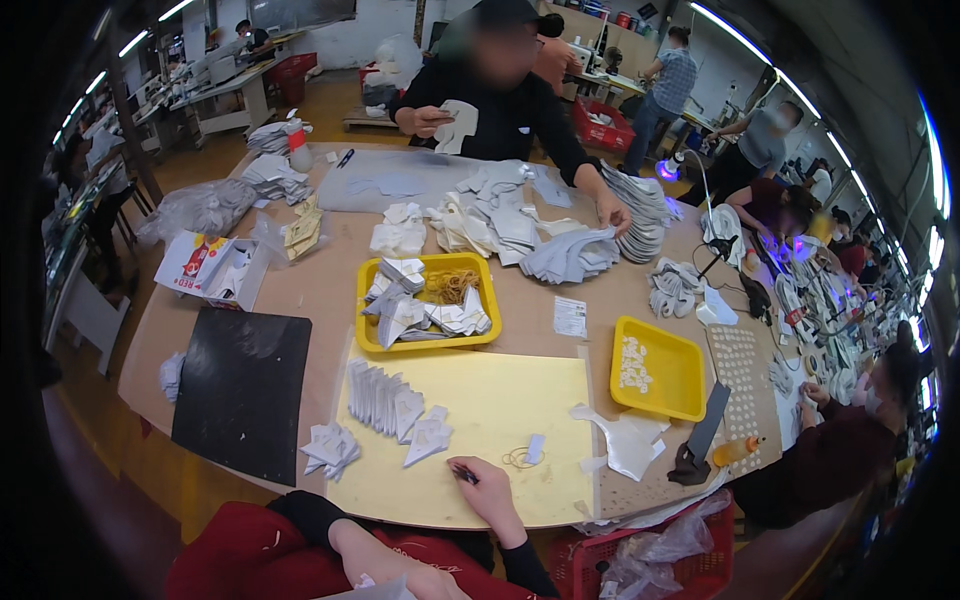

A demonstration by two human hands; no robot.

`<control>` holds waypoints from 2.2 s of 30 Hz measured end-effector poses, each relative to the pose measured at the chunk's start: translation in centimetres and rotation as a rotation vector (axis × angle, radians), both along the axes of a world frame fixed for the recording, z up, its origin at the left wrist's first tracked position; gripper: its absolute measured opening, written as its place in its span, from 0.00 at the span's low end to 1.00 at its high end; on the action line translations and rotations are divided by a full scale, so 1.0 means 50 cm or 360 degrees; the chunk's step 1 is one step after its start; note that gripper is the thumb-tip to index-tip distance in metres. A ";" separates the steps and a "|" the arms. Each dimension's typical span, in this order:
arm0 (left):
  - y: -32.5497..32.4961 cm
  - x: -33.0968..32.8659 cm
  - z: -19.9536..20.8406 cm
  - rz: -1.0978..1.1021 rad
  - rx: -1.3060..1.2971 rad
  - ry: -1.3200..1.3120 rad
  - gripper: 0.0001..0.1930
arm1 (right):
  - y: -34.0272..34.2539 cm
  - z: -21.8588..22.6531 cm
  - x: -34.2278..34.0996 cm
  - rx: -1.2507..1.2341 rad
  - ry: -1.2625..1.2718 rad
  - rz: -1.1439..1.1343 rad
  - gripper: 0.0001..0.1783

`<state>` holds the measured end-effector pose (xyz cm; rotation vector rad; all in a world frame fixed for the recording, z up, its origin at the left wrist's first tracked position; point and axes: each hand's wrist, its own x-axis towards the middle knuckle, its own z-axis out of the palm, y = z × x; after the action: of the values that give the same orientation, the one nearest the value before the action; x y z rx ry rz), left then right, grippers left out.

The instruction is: The person repeatedly picks up small white fabric pieces from a stack, uses a small blade to trim edges, and places the trimmed pieces back on the table. The process is repeated continuously throughout the clip.

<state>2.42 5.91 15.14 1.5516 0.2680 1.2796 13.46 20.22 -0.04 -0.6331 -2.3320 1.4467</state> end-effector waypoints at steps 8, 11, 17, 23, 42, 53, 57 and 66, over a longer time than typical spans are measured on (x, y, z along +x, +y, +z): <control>-0.032 -0.002 0.019 -0.0024 0.0100 0.0020 0.21 | 0.001 -0.006 -0.003 0.0069 -0.0014 0.0087 0.08; -0.036 -0.002 0.013 -0.0050 0.0116 0.0015 0.21 | 0.006 0.000 -0.010 0.0088 -0.0053 0.0123 0.09; -0.051 -0.025 0.006 -0.0024 0.0125 0.0044 0.22 | 0.002 0.009 -0.024 -0.0012 -0.0063 0.0143 0.12; -0.034 -0.048 0.016 -0.0061 0.0050 -0.0007 0.24 | 0.011 0.004 -0.024 -0.0046 -0.0027 0.0123 0.12; 0.025 -0.066 -0.297 0.1039 -0.1211 -0.0332 0.08 | 0.020 -0.011 -0.032 -0.0244 0.0122 -0.0156 0.11; 0.033 -0.040 -0.319 0.1240 -0.1272 0.0190 0.06 | 0.017 -0.009 -0.035 -0.0178 0.0126 -0.0145 0.12; 0.033 -0.042 -0.310 0.1320 -0.1218 0.0284 0.06 | 0.015 -0.005 -0.043 -0.0186 0.0068 -0.0112 0.13; 0.033 -0.044 -0.309 0.1412 -0.1061 0.0422 0.09 | 0.012 -0.005 -0.045 -0.0241 0.0071 -0.0112 0.13</control>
<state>0.21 7.57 -0.31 1.0069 1.5167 1.3988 11.20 20.80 -0.28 -0.7077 -2.1592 1.5989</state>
